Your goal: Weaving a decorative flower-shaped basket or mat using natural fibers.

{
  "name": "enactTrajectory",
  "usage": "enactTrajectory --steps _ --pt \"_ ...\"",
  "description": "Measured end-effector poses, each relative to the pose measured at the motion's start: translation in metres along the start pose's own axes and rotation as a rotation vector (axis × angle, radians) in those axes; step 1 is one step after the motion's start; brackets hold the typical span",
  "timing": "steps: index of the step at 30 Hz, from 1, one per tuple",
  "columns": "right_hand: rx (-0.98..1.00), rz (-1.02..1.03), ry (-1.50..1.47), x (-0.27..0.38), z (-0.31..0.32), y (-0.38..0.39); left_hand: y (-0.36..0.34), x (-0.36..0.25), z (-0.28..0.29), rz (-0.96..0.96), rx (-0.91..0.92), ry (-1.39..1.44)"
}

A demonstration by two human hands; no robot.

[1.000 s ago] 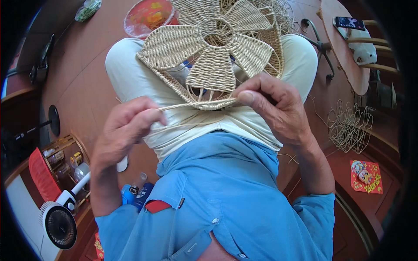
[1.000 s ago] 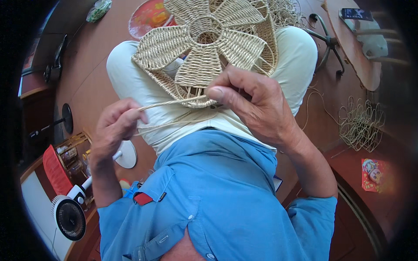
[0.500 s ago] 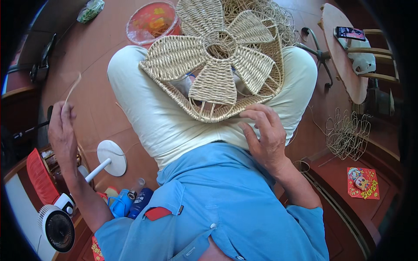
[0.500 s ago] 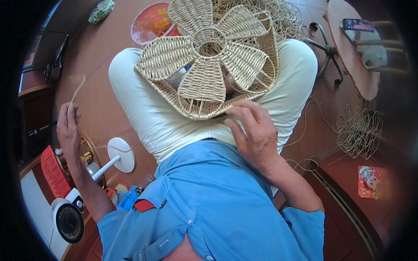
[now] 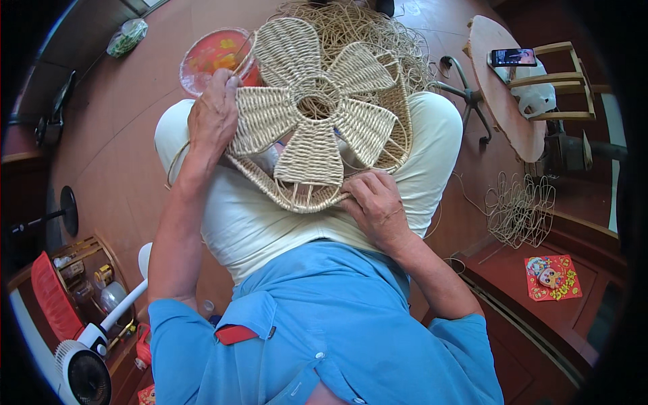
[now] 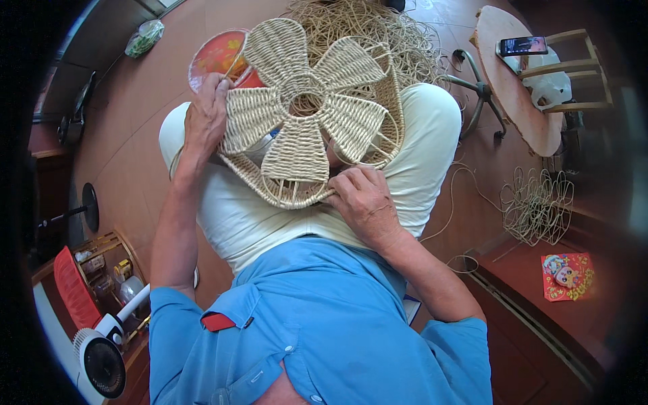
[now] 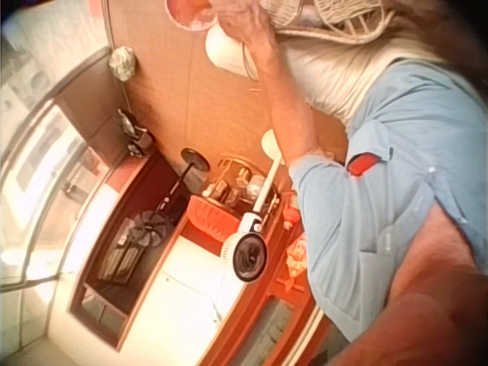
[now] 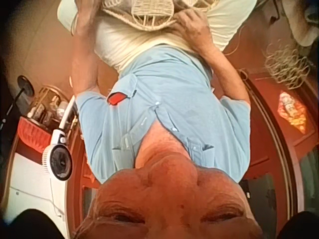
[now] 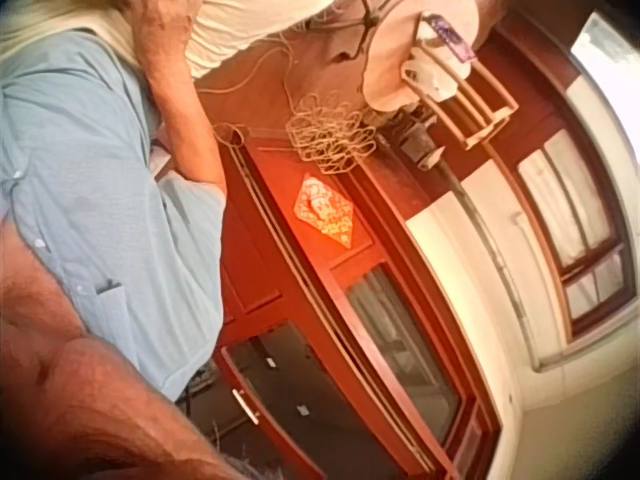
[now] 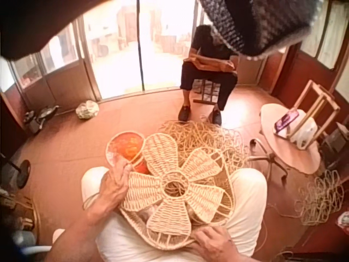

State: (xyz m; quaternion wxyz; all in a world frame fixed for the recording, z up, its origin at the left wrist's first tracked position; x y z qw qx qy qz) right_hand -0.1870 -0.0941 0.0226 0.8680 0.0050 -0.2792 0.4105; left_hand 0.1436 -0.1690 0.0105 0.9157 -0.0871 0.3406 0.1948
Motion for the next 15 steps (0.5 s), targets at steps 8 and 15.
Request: enactTrajectory --steps 8,15 --pt "0.017 0.055 -0.038 -0.008 0.021 0.0 0.025 0.006 0.004 0.021 -0.08 0.029" --pt "0.044 0.065 -0.028 0.0 0.033 -0.006 0.039 0.005 0.01 0.078 -0.121 0.081"
Point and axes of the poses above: each hand's wrist, its own y-axis away from the middle knuckle, its own z-axis out of the back of the hand, x = y × z, the point moved 7 cm from there along -y, towards the middle knuckle, and after that the axes turned 5 degrees about z, right-handed, at the moved point
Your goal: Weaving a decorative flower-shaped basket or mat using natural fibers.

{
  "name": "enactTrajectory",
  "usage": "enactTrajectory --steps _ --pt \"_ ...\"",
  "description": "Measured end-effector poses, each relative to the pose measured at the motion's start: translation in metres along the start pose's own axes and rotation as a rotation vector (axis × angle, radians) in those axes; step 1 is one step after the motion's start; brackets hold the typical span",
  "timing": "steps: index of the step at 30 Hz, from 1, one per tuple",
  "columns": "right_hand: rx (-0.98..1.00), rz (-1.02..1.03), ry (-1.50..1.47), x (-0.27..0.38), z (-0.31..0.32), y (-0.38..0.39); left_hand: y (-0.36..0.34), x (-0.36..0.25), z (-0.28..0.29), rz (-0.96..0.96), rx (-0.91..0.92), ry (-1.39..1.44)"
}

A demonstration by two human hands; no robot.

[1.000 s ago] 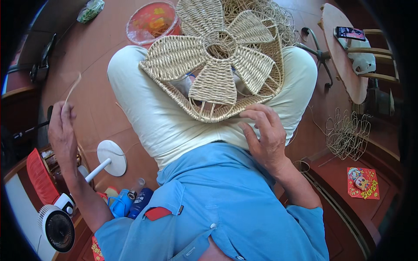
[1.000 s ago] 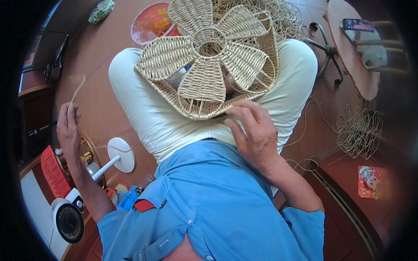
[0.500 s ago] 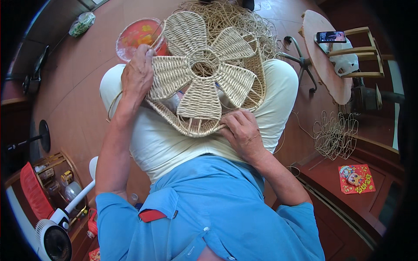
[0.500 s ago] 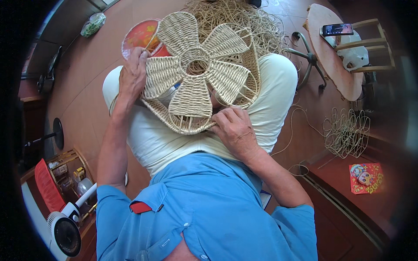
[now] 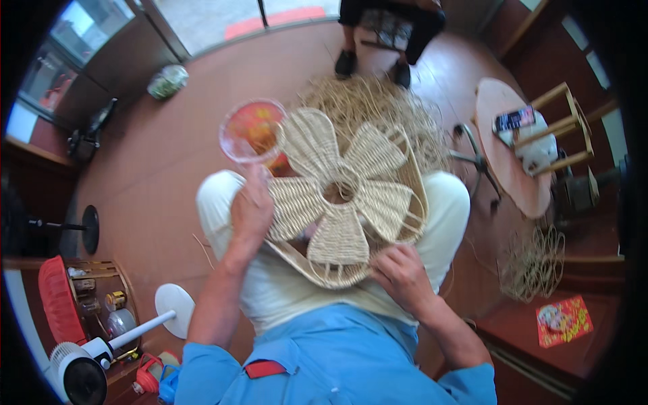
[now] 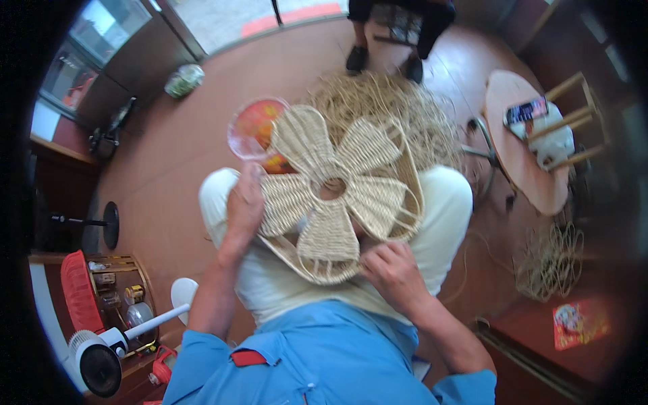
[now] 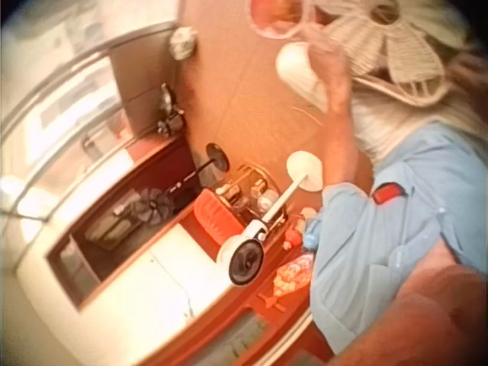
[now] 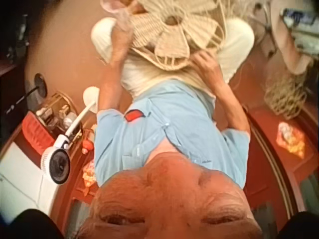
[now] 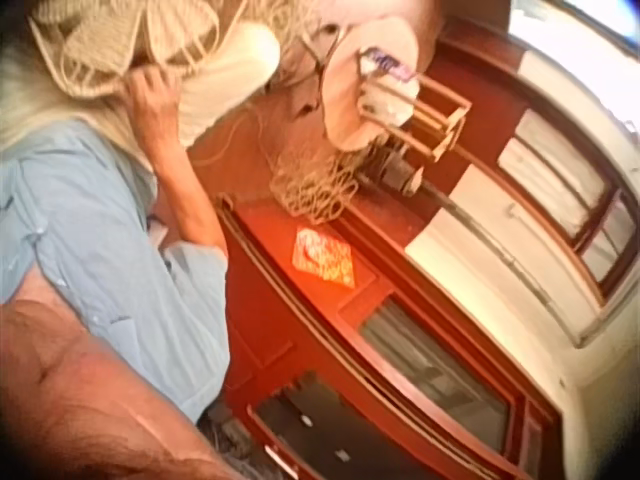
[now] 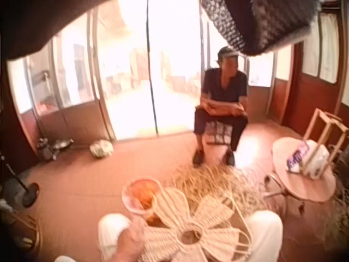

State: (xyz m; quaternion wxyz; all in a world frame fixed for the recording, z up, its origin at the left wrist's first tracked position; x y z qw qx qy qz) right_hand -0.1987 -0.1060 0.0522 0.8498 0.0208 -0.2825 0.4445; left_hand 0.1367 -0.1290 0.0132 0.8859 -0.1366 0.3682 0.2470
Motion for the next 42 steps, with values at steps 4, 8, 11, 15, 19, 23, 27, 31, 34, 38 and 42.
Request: enactTrajectory --steps 4,8,11,15,19,23,27,31,34,38,42 --pt "0.019 0.032 -0.017 -0.003 0.007 -0.003 0.006 -0.002 0.002 0.062 -0.001 -0.012" --pt "-0.003 0.07 0.003 -0.014 -0.001 -0.008 0.001 0.003 -0.001 0.078 -0.017 -0.071" --pt "-0.037 0.075 -0.054 -0.016 0.002 -0.008 -0.004 0.0 -0.003 0.038 0.024 -0.146" --pt "-0.104 0.004 -0.06 0.007 0.028 -0.011 0.009 -0.037 0.05 -0.168 -0.224 0.091" --pt "-0.07 -0.366 -0.475 0.027 0.035 -0.01 0.096 -0.075 0.069 -0.266 0.279 0.203" --pt "0.218 -0.612 -1.421 0.061 -0.012 0.003 0.173 -0.082 0.053 -0.346 0.666 0.166" --pt "0.137 -0.546 -1.617 0.056 -0.014 0.013 0.197 -0.047 0.045 -0.255 0.836 -0.011" --pt "0.052 -0.531 -1.463 0.046 -0.016 0.019 0.194 -0.022 0.053 -0.154 0.899 -0.281" --pt "0.204 -0.651 -1.3 0.055 -0.036 0.028 0.196 -0.047 0.049 -0.132 0.846 0.064" --pt "0.193 -0.491 -1.15 0.066 -0.046 0.022 0.208 -0.057 0.023 0.376 1.005 0.532" --pt "0.159 -0.581 -1.196 0.054 -0.047 0.021 0.186 -0.05 0.025 0.324 0.769 0.447"
Point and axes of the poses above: each hand's wrist, its own y-axis away from the middle knuckle, its own z-axis out of the back of the hand, x = y × z, the point moved 7 cm from there along -y, towards the middle knuckle, and after that the axes turned 5 degrees about z, right-handed, at the moved point
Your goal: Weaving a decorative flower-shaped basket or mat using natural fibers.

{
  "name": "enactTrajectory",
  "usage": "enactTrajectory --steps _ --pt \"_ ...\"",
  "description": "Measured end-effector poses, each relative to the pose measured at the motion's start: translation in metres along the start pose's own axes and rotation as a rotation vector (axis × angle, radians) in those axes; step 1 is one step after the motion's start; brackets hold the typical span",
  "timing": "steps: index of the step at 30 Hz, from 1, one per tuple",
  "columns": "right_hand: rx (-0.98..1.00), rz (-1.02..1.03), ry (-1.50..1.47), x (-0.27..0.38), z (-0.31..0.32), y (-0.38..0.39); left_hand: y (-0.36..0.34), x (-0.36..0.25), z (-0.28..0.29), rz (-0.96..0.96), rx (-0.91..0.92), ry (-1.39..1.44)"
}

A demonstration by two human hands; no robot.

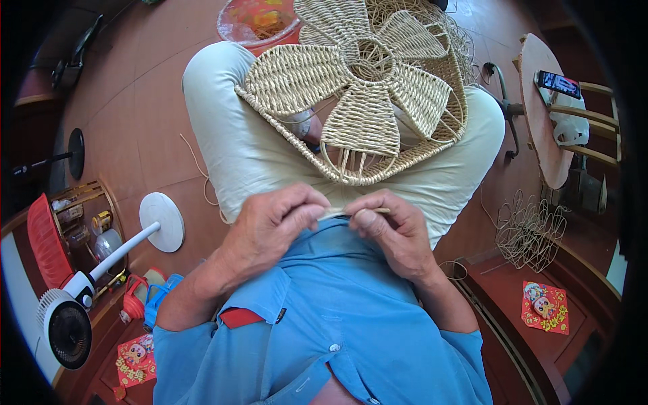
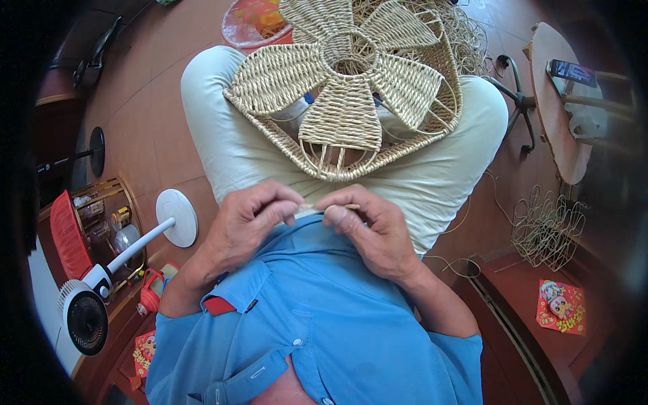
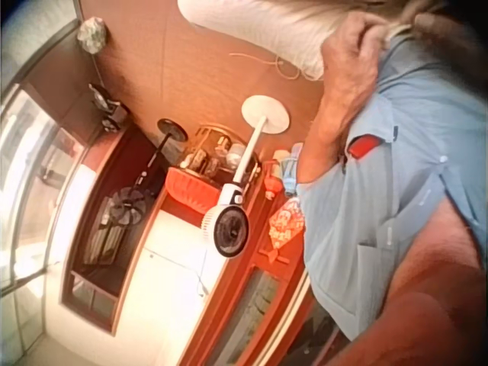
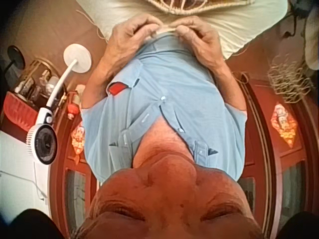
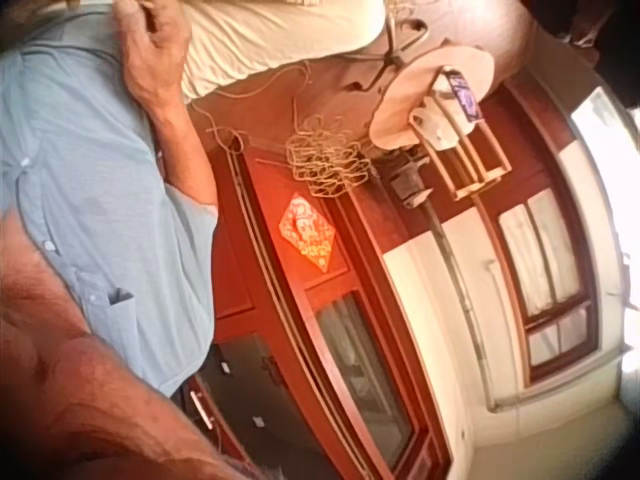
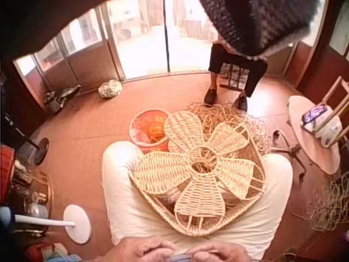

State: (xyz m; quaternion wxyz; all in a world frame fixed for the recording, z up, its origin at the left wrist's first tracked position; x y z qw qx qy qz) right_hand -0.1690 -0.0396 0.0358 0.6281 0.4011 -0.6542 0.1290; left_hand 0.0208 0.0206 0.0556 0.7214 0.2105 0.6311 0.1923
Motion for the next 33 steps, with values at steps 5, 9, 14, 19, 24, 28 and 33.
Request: enactTrajectory --steps 5,9,14,19,24,28,33 --pt "-0.271 0.421 0.485 0.043 0.03 -0.011 -0.006 -0.022 0.055 -0.349 -0.409 -0.388" --pt "-0.297 0.45 0.721 0.053 0.027 -0.017 -0.005 -0.044 0.07 -0.609 -0.664 -0.941" --pt "-0.27 0.573 0.882 0.061 0.011 -0.029 -0.019 -0.053 0.057 -0.684 -0.664 -1.148" --pt "-0.204 0.619 1.06 0.068 -0.001 -0.033 -0.036 -0.045 0.034 -0.613 -0.488 -0.94" --pt "-0.123 0.544 1.196 0.063 -0.01 -0.037 -0.054 -0.031 0.04 -0.302 -0.244 -0.601" --pt "-0.109 0.55 1.177 0.063 -0.005 -0.038 -0.057 -0.039 0.048 -0.288 -0.155 -0.604" --pt "-0.163 0.505 0.96 0.067 0.013 -0.035 -0.058 -0.049 0.048 -0.418 -0.21 -0.685"
Point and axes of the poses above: each hand's wrist, its own y-axis away from the middle knuckle, its own z-axis out of the back of the hand, x = y × z, the point moved 7 cm from there along -y, towards the middle knuckle, and after that the axes turned 5 degrees about z, right-handed, at the moved point
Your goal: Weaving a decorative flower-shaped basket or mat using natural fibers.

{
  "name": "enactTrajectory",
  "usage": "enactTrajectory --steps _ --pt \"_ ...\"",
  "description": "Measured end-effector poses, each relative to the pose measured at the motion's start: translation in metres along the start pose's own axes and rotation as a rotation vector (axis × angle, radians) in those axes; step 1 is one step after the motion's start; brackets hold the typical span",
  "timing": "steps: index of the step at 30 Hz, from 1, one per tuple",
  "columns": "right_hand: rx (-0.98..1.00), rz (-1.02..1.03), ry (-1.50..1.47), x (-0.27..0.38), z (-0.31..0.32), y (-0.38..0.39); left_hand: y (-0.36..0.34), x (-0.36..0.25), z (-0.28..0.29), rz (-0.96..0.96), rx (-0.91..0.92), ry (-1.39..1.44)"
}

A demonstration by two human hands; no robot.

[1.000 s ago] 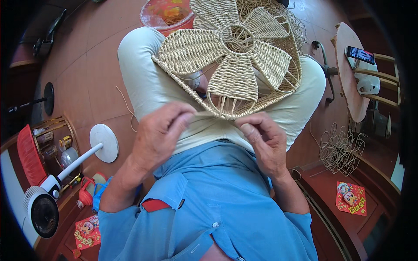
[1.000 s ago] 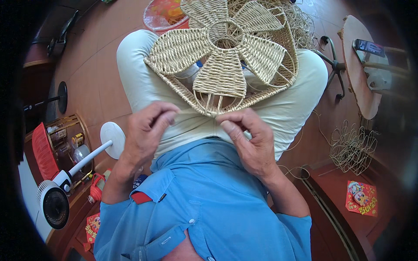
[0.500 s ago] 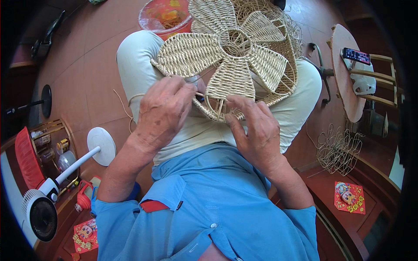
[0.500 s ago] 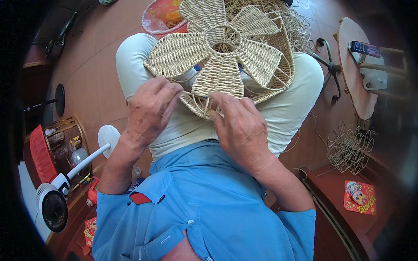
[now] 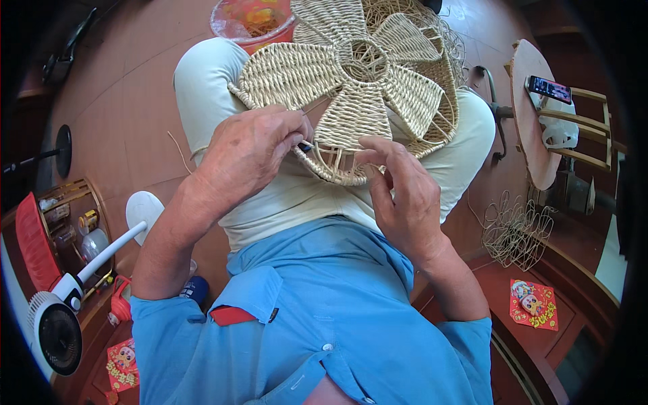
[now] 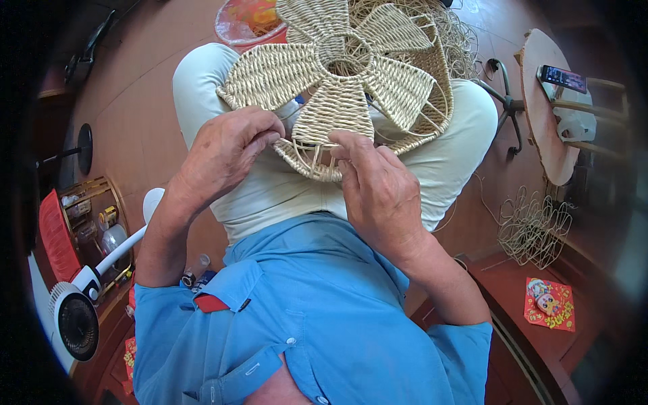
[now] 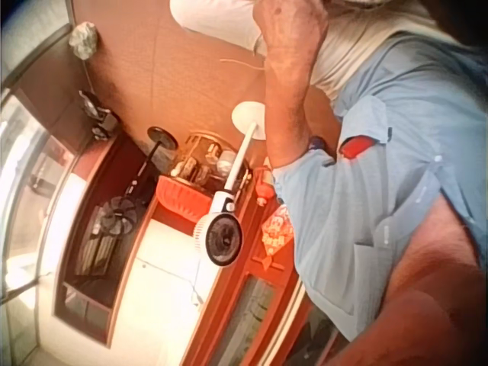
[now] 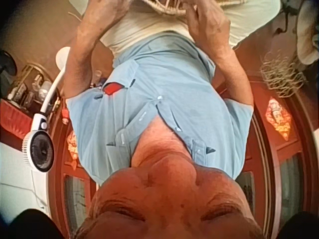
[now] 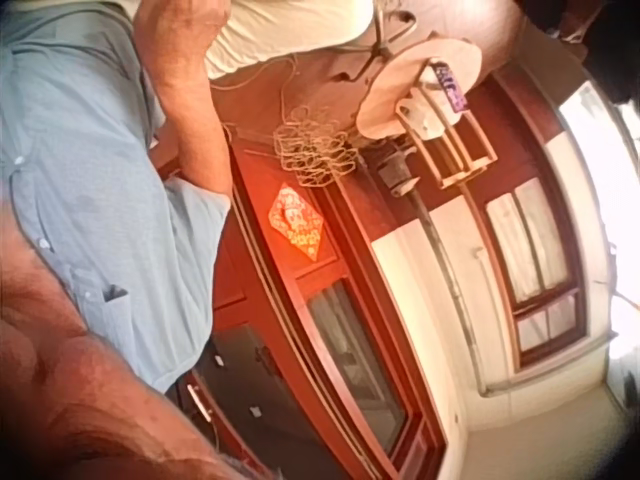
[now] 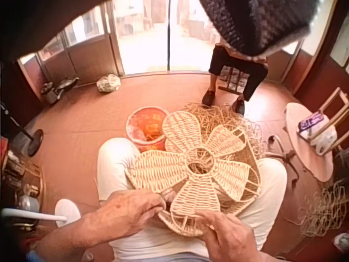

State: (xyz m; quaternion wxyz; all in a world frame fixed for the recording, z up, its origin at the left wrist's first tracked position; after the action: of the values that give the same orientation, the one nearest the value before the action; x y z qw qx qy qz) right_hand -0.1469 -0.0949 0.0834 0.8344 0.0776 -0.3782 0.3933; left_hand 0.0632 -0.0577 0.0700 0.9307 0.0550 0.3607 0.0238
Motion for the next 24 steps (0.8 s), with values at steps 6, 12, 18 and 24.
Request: enactTrajectory --steps 6,12,18,24 --pt "-0.018 0.088 0.056 0.007 -0.005 -0.001 0.001 -0.008 -0.003 -0.129 -0.13 -0.138" --pt "0.041 0.092 0.085 0.006 -0.012 -0.003 -0.007 0.004 -0.009 -0.025 -0.013 -0.004" --pt "0.131 0.106 0.267 0.01 -0.028 -0.002 -0.014 0.01 -0.012 0.04 0.111 0.068" --pt "0.316 -0.06 0.243 -0.002 -0.045 -0.008 -0.019 0.006 -0.02 0.218 0.156 0.225"
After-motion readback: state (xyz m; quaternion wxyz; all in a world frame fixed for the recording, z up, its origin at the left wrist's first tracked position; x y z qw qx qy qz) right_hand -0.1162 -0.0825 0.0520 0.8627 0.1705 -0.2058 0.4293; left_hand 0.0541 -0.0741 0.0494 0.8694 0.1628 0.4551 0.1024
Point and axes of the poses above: each hand's wrist, its own y-axis away from the middle knuckle, its own z-axis out of the back of the hand, x = y × z, the point moved 7 cm from there along -y, towards the middle knuckle, and after that the axes turned 5 degrees about z, right-handed, at the moved point
